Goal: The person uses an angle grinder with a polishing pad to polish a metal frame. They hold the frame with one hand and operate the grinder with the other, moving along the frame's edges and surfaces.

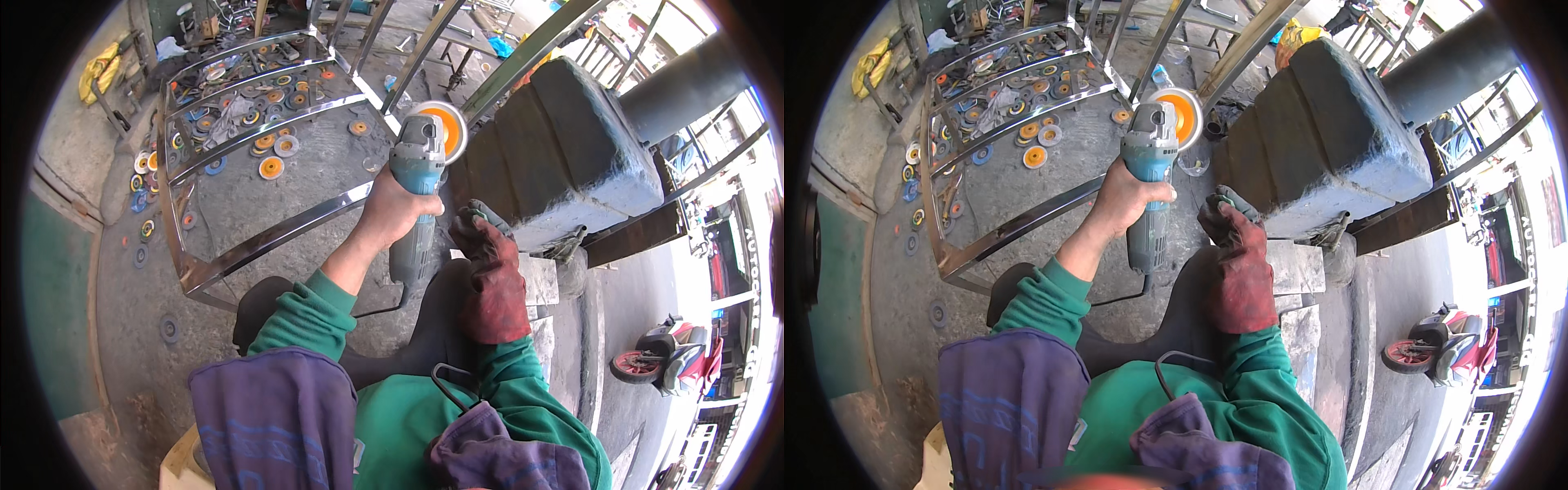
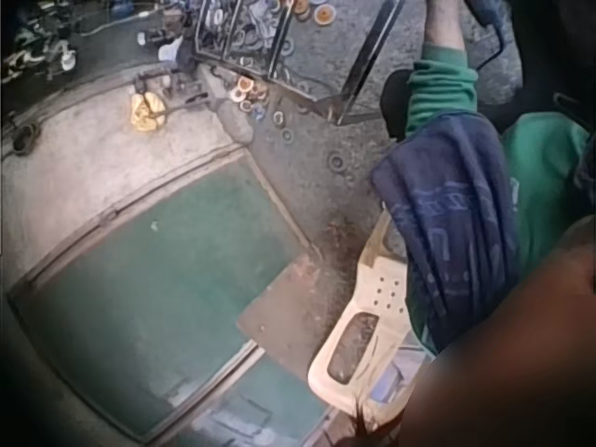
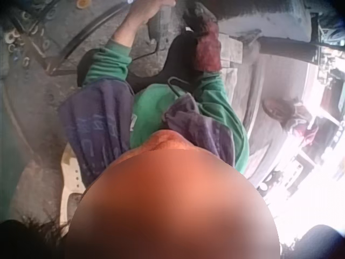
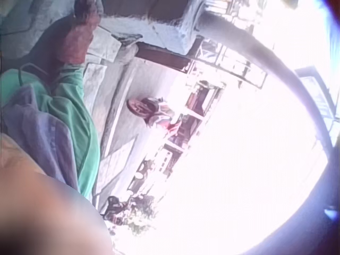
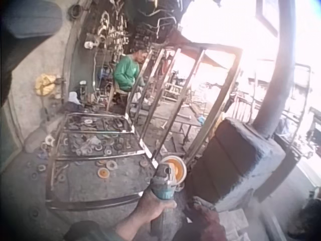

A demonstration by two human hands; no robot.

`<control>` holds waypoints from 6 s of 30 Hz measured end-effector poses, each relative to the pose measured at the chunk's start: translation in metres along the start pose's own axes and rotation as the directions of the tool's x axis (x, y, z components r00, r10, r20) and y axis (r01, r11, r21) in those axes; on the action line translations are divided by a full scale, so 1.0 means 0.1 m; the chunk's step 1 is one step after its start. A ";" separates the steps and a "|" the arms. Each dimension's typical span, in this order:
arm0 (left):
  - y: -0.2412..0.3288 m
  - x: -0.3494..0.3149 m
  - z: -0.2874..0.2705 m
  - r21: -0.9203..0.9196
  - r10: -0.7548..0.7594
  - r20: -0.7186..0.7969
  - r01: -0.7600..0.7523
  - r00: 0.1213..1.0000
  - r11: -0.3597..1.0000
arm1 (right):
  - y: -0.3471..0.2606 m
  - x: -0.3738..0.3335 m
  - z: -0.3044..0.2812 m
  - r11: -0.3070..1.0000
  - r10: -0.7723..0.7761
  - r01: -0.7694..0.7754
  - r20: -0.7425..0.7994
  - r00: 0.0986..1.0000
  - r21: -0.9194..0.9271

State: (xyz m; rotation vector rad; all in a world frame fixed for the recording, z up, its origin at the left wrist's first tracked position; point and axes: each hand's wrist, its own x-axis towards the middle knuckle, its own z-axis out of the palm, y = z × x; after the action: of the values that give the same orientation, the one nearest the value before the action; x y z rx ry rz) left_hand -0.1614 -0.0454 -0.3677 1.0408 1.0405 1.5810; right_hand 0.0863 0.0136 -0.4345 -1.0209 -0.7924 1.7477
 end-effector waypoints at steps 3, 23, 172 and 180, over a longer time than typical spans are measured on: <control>0.08 0.18 0.02 0.035 0.028 0.025 -0.029 0.999 0.999 | 0.06 0.02 -0.01 0.999 0.009 -0.010 0.033 0.999 0.042; 0.12 0.32 0.11 0.010 0.094 0.063 -0.094 0.994 0.995 | 0.34 0.30 -0.34 0.948 0.138 -0.112 -0.069 0.988 0.298; -0.12 0.12 -0.04 0.228 0.095 -0.067 -0.078 0.993 0.971 | -2.95 -0.32 0.40 0.527 -0.776 0.731 0.107 0.622 -0.433; -0.22 0.18 -0.08 0.248 0.087 -0.140 -0.050 0.986 0.968 | -3.36 0.01 0.20 0.619 -0.734 0.664 -0.009 0.679 -0.419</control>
State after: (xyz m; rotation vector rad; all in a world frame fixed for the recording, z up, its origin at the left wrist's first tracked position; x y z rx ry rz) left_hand -0.1671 -0.0251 -0.3883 1.1457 1.3405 1.6363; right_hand 0.2008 0.1340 -0.1416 -0.9130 -1.2482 0.8094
